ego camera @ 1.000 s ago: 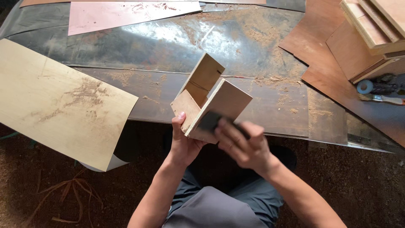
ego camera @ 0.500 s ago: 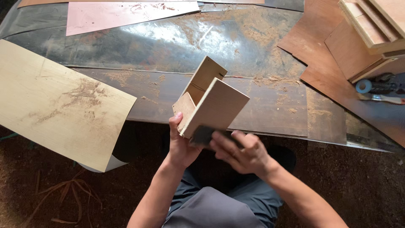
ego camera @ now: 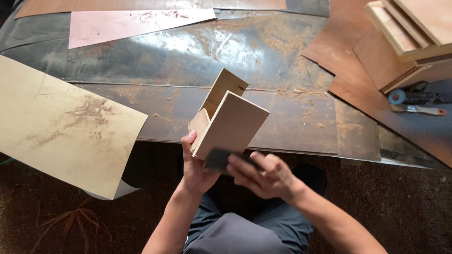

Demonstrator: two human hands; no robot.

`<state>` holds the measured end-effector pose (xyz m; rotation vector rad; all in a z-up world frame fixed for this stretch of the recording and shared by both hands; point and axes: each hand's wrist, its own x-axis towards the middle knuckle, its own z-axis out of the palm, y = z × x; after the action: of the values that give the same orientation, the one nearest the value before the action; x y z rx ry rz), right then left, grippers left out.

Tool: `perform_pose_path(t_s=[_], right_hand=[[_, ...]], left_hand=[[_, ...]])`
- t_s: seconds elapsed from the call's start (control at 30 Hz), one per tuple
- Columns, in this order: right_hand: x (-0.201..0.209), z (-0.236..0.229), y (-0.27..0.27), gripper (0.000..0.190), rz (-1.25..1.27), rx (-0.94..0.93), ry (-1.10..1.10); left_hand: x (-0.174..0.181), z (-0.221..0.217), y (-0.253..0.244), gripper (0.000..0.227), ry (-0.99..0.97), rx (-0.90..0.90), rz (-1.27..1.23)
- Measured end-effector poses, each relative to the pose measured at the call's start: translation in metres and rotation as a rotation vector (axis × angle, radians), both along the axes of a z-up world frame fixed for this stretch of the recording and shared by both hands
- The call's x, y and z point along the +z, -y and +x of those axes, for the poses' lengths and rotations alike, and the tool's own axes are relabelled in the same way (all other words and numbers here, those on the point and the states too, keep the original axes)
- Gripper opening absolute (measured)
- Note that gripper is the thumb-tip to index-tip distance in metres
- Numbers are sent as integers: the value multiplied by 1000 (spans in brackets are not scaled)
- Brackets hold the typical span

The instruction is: The person sands a small wooden box with a sanding block, then uses a brush to remove dust from the box's surfaces. The person then picks up a wooden hand plane and brushes dust off it.

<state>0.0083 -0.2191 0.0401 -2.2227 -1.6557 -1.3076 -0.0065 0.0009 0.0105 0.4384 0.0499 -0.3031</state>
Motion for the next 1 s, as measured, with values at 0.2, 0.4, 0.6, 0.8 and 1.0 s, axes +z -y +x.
perform_pose_path(t_s=[0.2,0.4,0.6,0.8,1.0], right_hand=[[-1,19,16,29,88,-9,-32],[8,26,27,30,73,-245,49],[-12,-2,-3,36,24,-56,19],[-5,13,7,31,126,-116,-51],[1,11,0,27,194,-146,-46]], left_hand=[[-5,-5,2,86,69,-40,62],[-9,-4,4,88,29,-36,86],[-13,1,2,87,37,-22,92],[-15,4,-1,85,109,-3,95],[-22,11,1,81,28,15,167]])
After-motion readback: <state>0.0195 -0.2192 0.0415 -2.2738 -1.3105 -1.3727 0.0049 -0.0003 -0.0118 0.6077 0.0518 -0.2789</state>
